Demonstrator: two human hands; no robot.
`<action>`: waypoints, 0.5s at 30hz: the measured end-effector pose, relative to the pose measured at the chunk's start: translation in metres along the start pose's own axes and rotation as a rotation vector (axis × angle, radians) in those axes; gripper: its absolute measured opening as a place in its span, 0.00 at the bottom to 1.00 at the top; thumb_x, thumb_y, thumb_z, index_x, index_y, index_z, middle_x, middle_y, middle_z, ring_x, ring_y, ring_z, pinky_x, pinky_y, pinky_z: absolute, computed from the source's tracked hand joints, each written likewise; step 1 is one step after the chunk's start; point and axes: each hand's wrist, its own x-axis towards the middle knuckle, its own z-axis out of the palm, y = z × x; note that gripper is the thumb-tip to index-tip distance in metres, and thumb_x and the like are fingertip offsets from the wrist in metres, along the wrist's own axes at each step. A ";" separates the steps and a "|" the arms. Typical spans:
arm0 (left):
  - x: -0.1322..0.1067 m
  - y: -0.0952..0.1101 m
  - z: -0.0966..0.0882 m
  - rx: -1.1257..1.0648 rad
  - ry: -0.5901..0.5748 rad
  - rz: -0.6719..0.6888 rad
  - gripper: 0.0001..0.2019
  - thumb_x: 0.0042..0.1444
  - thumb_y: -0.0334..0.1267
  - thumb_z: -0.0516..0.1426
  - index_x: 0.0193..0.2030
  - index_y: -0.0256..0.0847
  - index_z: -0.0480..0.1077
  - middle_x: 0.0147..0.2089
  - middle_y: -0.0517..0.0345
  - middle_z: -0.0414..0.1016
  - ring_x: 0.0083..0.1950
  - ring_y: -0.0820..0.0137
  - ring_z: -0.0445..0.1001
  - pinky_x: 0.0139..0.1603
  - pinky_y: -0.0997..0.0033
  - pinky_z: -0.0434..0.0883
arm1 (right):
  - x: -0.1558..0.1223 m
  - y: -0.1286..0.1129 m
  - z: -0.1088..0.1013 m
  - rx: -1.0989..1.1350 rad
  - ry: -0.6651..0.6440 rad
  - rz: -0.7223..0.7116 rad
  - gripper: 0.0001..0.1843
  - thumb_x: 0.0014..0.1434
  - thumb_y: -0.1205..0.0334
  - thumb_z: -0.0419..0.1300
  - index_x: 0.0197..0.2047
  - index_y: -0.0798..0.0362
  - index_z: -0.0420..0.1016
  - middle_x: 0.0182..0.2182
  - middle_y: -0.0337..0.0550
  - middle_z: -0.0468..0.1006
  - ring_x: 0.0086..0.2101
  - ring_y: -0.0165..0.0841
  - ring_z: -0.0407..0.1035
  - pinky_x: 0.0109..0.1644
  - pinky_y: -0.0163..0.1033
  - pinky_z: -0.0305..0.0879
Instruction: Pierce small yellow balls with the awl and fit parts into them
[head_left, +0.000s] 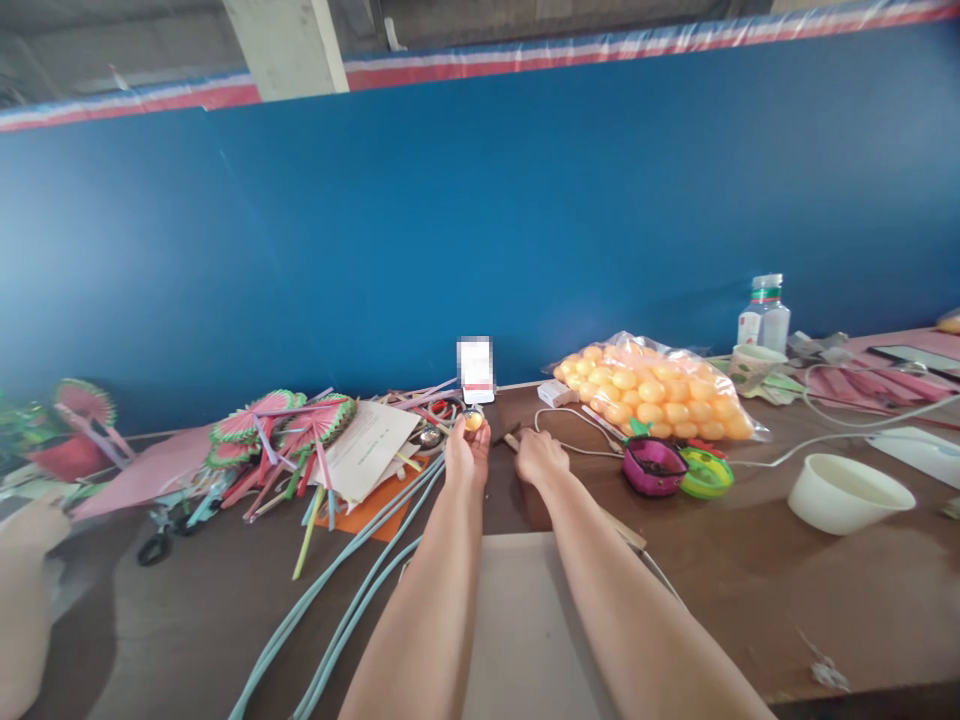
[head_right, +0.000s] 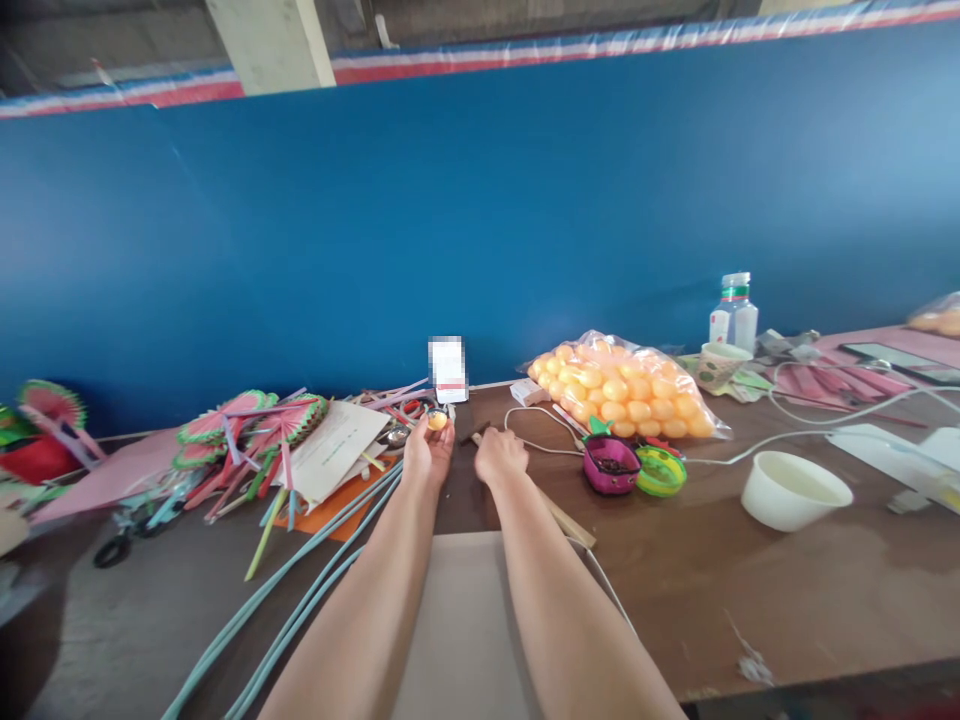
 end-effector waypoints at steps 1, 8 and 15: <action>0.000 0.000 0.000 0.000 0.013 0.003 0.04 0.59 0.35 0.55 0.37 0.36 0.69 0.32 0.53 0.72 0.34 0.73 0.75 0.36 0.75 0.75 | 0.001 0.001 0.000 -0.007 -0.018 -0.003 0.16 0.56 0.63 0.57 0.47 0.56 0.75 0.44 0.63 0.75 0.45 0.49 0.70 0.44 0.50 0.64; 0.001 0.001 0.002 0.042 0.101 0.009 0.03 0.59 0.34 0.56 0.37 0.36 0.69 0.33 0.54 0.72 0.32 0.76 0.74 0.35 0.78 0.73 | -0.003 -0.007 -0.014 0.073 0.253 -0.048 0.22 0.55 0.67 0.56 0.54 0.49 0.72 0.47 0.57 0.71 0.47 0.48 0.66 0.46 0.47 0.62; 0.001 0.003 0.003 0.064 0.104 0.038 0.02 0.59 0.32 0.57 0.36 0.36 0.69 0.34 0.54 0.72 0.32 0.76 0.74 0.35 0.79 0.73 | -0.022 -0.025 -0.025 0.143 0.500 -0.345 0.21 0.57 0.70 0.53 0.53 0.47 0.73 0.45 0.50 0.70 0.45 0.42 0.62 0.48 0.43 0.59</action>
